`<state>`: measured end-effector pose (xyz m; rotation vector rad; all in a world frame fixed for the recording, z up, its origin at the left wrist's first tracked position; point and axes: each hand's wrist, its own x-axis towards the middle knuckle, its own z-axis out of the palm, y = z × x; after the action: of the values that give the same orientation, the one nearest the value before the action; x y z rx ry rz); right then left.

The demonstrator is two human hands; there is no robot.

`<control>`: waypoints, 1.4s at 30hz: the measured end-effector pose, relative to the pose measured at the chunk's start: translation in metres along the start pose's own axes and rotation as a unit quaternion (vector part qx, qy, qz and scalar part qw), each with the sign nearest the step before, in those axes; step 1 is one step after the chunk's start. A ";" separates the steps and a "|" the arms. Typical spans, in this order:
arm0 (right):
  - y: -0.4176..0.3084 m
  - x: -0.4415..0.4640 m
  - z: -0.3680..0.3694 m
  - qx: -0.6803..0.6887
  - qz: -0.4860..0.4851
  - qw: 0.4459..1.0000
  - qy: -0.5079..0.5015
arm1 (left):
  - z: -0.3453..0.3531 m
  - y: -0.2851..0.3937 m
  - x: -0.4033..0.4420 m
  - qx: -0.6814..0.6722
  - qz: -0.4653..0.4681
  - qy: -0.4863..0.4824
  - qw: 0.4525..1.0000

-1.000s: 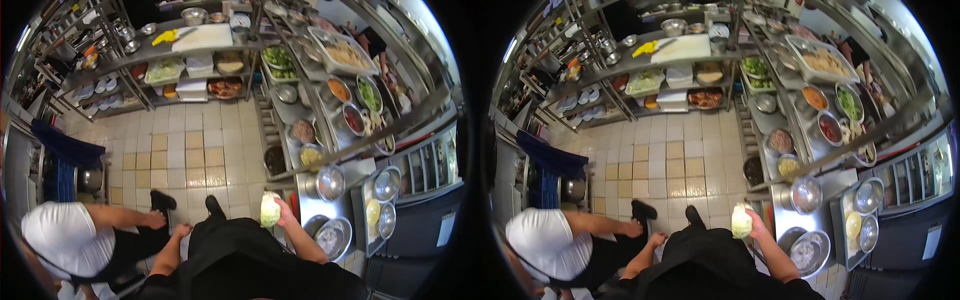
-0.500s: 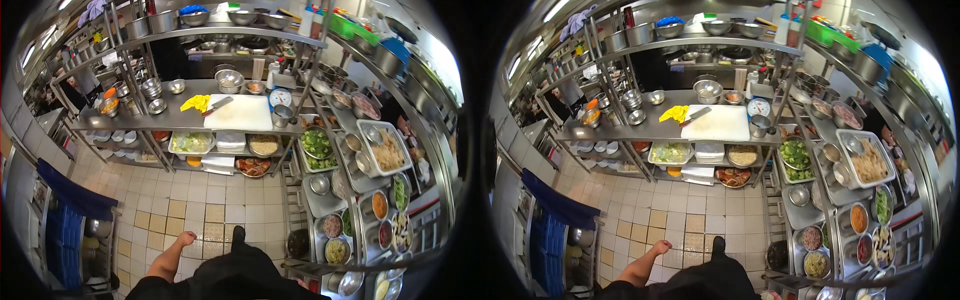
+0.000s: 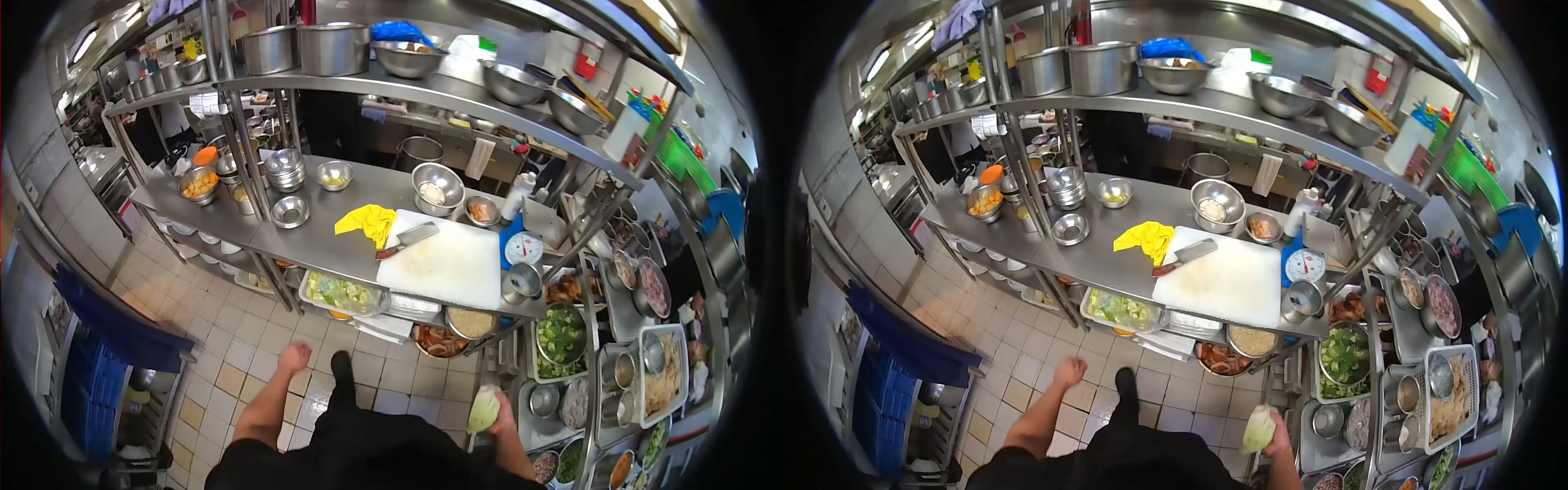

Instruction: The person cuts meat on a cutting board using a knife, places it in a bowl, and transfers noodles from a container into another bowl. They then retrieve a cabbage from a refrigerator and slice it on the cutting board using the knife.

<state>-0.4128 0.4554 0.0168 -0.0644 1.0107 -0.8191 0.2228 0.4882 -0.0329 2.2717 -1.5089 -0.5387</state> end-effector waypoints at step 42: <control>-0.073 0.108 0.309 -0.071 -0.118 0.987 0.088 | -0.366 0.103 0.537 0.146 0.153 0.171 0.962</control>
<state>-0.1876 0.2391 0.1397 -0.2410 1.2447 -0.9788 0.5156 -0.0157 0.2716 2.1263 -1.7947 0.1673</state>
